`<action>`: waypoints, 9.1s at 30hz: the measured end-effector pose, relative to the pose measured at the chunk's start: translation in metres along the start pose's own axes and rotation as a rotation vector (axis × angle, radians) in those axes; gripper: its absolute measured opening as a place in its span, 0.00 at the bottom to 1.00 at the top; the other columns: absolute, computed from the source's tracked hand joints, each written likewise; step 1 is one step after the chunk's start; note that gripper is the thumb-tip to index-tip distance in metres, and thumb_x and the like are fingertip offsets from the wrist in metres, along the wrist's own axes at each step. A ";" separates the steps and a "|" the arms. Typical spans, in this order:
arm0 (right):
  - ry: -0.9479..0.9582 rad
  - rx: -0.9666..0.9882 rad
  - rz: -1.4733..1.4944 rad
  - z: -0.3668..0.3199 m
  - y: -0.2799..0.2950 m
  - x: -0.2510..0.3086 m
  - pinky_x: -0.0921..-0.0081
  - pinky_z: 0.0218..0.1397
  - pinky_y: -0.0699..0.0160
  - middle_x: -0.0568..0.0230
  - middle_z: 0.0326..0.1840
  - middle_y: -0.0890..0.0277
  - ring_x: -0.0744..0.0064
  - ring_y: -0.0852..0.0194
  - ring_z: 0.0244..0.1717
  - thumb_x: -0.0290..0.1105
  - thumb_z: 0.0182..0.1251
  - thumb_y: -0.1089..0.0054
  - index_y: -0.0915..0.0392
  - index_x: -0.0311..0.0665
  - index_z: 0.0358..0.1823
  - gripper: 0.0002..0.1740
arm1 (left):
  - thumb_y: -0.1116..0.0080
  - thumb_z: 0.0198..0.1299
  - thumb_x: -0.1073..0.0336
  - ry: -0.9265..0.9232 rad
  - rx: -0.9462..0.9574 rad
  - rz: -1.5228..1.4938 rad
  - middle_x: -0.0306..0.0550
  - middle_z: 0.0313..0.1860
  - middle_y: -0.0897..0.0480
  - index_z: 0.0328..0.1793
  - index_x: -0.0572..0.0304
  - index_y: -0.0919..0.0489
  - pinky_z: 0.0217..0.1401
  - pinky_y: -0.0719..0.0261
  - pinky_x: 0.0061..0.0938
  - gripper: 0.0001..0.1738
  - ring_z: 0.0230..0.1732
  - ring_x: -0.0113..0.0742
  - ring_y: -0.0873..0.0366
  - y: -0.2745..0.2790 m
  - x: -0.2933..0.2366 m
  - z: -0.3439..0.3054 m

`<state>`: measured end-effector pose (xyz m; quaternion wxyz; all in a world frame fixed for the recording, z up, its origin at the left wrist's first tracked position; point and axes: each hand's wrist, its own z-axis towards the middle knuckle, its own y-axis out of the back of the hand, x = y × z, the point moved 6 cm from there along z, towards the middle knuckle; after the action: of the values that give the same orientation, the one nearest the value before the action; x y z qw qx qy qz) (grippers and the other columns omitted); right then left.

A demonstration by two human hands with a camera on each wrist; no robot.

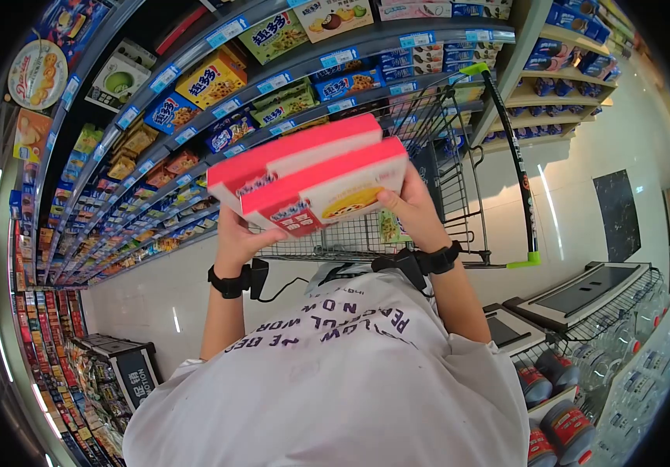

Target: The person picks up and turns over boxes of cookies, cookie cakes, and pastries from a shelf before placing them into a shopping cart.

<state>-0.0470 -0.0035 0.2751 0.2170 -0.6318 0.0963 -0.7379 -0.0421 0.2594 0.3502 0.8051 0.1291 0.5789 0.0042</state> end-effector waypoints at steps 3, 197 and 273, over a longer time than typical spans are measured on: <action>0.108 -0.004 -0.091 -0.004 -0.009 0.036 0.72 0.68 0.37 0.59 0.67 0.34 0.72 0.37 0.66 0.37 0.61 0.31 0.47 0.34 0.74 0.45 | 0.18 0.35 0.57 -0.070 0.004 0.240 0.52 0.56 0.20 0.51 0.60 0.19 0.62 0.29 0.38 0.34 0.59 0.47 0.24 0.005 -0.005 0.000; -0.623 -0.239 0.372 0.006 -0.025 -0.085 0.67 0.55 0.19 0.58 0.61 0.29 0.69 0.25 0.58 0.47 0.78 0.62 0.40 0.35 0.67 0.27 | 0.45 0.62 0.69 0.509 -0.063 -0.640 0.50 0.66 0.29 0.72 0.64 0.40 0.67 0.30 0.41 0.32 0.66 0.42 0.30 0.105 0.058 0.012; -0.601 -0.443 0.560 0.016 -0.130 -0.121 0.83 0.26 0.20 0.63 0.42 0.18 0.75 0.19 0.32 0.49 0.74 0.53 0.30 0.39 0.57 0.22 | 0.42 0.64 0.64 0.746 0.060 -2.099 0.52 0.42 0.23 0.65 0.68 0.34 0.38 0.12 0.23 0.26 0.42 0.41 0.16 0.141 0.190 -0.017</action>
<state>-0.0442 0.1670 0.2246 0.2860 -0.7983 0.3514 -0.3967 0.0245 0.4292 0.1987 0.1815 -0.4143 0.6066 -0.6538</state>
